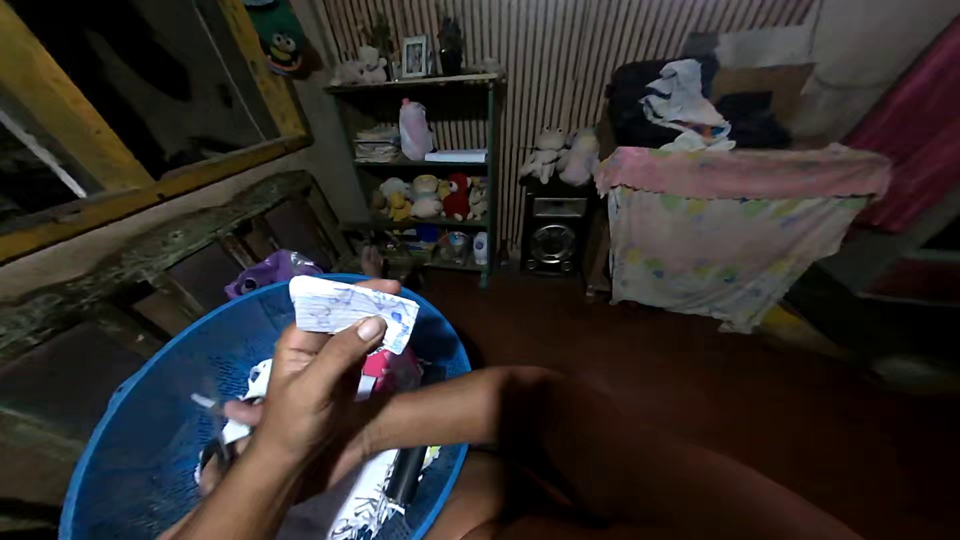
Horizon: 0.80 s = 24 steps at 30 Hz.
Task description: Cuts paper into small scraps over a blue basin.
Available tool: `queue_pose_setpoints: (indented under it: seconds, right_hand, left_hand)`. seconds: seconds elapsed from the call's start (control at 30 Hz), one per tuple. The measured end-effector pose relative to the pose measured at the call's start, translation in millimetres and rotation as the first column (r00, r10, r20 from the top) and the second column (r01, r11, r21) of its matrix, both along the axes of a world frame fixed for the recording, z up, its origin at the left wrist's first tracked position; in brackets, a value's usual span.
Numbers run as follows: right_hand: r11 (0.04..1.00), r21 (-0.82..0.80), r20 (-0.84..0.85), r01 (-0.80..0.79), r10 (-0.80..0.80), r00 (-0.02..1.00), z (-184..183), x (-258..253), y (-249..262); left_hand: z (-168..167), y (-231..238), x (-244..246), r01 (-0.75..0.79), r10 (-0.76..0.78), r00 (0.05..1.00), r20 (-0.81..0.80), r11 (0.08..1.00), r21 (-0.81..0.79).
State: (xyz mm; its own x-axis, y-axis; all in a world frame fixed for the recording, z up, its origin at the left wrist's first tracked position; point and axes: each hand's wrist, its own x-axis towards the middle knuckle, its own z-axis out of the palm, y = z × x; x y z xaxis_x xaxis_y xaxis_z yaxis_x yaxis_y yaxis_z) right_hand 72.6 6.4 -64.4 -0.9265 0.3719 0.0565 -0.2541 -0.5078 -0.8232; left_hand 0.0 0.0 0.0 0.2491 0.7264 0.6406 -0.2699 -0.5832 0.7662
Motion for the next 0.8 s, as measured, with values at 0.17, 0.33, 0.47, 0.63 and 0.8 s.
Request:
queue_pose_setpoints:
  seconds: [0.17,0.33,0.47,0.63,0.8]
  right_hand:
    - [0.928,-0.007,-0.196,0.371,-0.366,0.910,-21.9,-35.1,-30.6]
    - [0.976,0.208,-0.116,0.058,-0.034,0.993,-3.9,-29.3,52.2]
    - [0.881,0.254,-0.121,0.400,-0.382,0.916,-18.3,-38.5,101.3]
    - [0.741,0.404,-0.123,0.536,-0.537,0.835,-30.8,-38.1,115.7]
    - [0.628,0.572,-0.190,0.528,-0.525,0.830,-34.8,-41.2,111.9]
  left_hand:
    - [0.6,-4.0,-8.1,-0.068,0.070,0.996,-0.046,0.997,0.046]
    - [19.1,14.8,-56.0,-0.412,0.460,0.883,-0.093,0.854,0.316]
    - [23.1,33.5,-89.1,-0.590,0.632,0.773,-0.051,0.746,0.309]
    - [16.7,49.3,-106.0,-0.702,0.700,0.698,-0.153,0.711,0.051]
    - [0.0,61.1,-109.7,-0.710,0.678,0.695,-0.242,0.700,-0.077]
